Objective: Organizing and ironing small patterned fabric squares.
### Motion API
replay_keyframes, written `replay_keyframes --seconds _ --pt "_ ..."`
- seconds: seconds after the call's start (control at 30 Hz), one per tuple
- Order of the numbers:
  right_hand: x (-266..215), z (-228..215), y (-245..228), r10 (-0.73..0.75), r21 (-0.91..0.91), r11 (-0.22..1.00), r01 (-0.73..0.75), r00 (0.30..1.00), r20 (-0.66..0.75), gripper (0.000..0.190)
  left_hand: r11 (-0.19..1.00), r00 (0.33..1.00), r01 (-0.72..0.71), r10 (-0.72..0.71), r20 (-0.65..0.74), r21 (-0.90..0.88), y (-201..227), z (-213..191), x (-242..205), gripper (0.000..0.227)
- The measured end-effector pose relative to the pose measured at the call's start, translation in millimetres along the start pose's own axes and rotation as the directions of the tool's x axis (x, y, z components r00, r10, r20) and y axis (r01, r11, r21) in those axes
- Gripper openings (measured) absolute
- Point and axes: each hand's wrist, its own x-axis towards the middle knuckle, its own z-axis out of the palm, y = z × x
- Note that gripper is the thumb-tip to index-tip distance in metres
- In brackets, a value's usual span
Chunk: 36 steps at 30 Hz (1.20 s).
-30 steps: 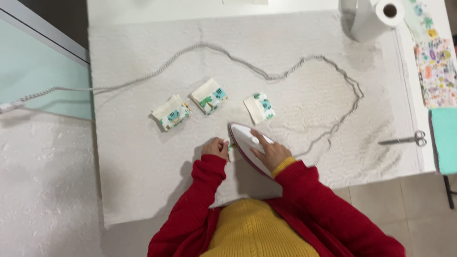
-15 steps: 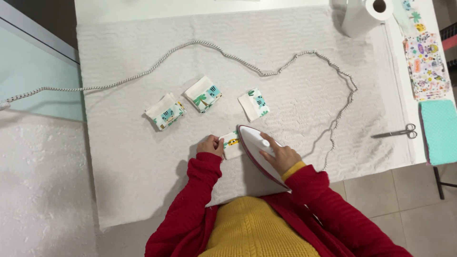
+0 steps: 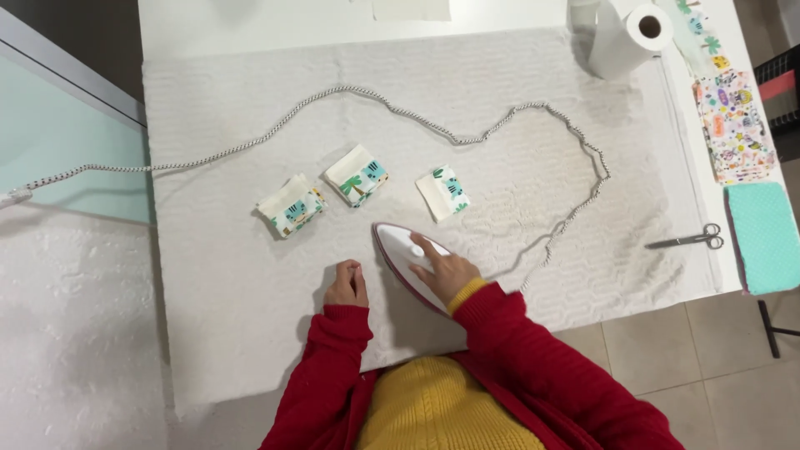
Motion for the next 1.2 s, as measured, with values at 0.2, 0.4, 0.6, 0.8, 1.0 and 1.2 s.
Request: replay_keyframes --seconds 0.2,0.4,0.6,0.8,1.0,1.2 --pt "-0.8 12.1 9.1 -0.025 0.071 0.997 0.028 0.999 -0.043 0.068 0.992 0.993 0.112 -0.109 0.049 -0.052 -8.3 2.5 -1.0 0.017" --pt "-5.5 6.0 -1.1 0.060 0.050 0.997 -0.053 0.989 -0.133 0.066 0.996 0.999 0.043 -0.041 0.025 -0.083 -13.7 11.6 -3.5 0.016" --pt "-33.0 -5.3 18.4 0.136 0.077 0.989 -0.127 0.984 -0.117 0.067 0.993 0.977 0.008 -0.032 0.212 0.114 26.4 7.9 -1.4 0.020" --pt "-58.8 -17.6 51.4 0.129 0.144 0.983 -0.116 0.988 -0.088 0.068 0.957 0.980 0.018 -0.075 0.185 0.289 56.3 18.5 5.4 0.045" --pt "-79.0 4.6 123.4 0.002 0.088 0.996 0.009 0.992 -0.124 0.063 0.949 0.993 -0.096 0.071 0.094 0.299 62.9 32.7 3.1 0.048" --pt "-89.2 -22.9 166.4 0.142 0.125 0.981 -0.145 0.989 0.036 0.069 0.977 0.999 -0.041 0.033 0.043 0.211 49.0 35.4 -13.4 0.037"
